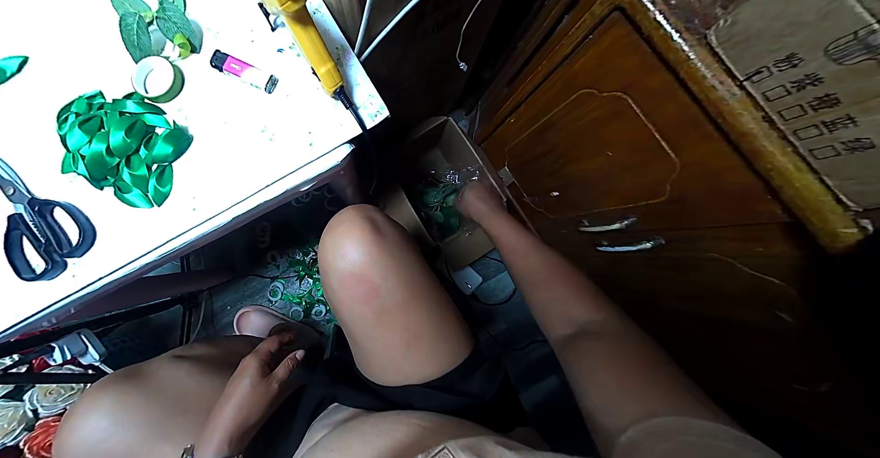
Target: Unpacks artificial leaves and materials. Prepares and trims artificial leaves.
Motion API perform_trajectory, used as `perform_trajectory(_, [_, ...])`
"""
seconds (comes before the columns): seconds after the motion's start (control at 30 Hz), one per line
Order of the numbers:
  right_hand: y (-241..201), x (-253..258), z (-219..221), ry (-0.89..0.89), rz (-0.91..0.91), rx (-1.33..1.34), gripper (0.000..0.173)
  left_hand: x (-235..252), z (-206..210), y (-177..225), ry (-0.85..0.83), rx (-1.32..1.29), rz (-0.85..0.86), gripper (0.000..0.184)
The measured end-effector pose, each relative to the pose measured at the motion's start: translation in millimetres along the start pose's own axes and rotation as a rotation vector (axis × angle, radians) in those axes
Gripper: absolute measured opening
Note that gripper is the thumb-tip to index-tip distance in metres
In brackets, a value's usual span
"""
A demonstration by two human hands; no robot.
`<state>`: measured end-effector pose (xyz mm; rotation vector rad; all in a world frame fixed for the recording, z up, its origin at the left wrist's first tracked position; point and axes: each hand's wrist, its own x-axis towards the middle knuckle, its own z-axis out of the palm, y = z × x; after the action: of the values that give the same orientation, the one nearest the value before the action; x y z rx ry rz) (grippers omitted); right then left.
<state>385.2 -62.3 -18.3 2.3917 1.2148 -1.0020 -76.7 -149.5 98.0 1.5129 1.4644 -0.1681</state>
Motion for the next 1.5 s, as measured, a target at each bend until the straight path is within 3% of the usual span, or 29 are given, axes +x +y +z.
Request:
perform_trajectory(0.1, [-6, 11, 19, -0.267, -0.133, -0.141, 0.031, 2, 0, 0, -0.021, 0.019, -0.008, 0.042])
perform_trajectory(0.23, [-6, 35, 42, -0.202, -0.166, -0.113, 0.058, 4, -2, 4, -0.037, 0.061, -0.045, 0.043])
perform_trajectory(0.47, [-24, 58, 47, -0.19, -0.056, -0.206, 0.034, 7, -5, 6, -0.103, 0.108, -0.114, 0.045])
perform_trajectory(0.77, [-27, 56, 33, -0.19, -0.226, -0.34, 0.03, 6, -7, 10, -0.139, 0.141, -0.115, 0.047])
perform_trajectory(0.97, [6, 39, 14, -0.172, -0.26, -0.192, 0.029, 4, -4, 8, -0.134, 0.168, -0.079, 0.046])
perform_trajectory(1.07, [26, 23, 11, -0.095, -0.27, -0.067, 0.04, 3, -3, 7, -0.12, 0.179, -0.052, 0.046])
perform_trajectory(1.33, [54, -20, 14, 0.153, -0.326, 0.358, 0.026, 0, -2, 6, -0.095, 0.185, -0.024, 0.046])
perform_trajectory(1.5, [59, -33, 6, 0.212, -0.282, 0.352, 0.027, -5, -2, 8, -0.079, 0.216, -0.013, 0.045])
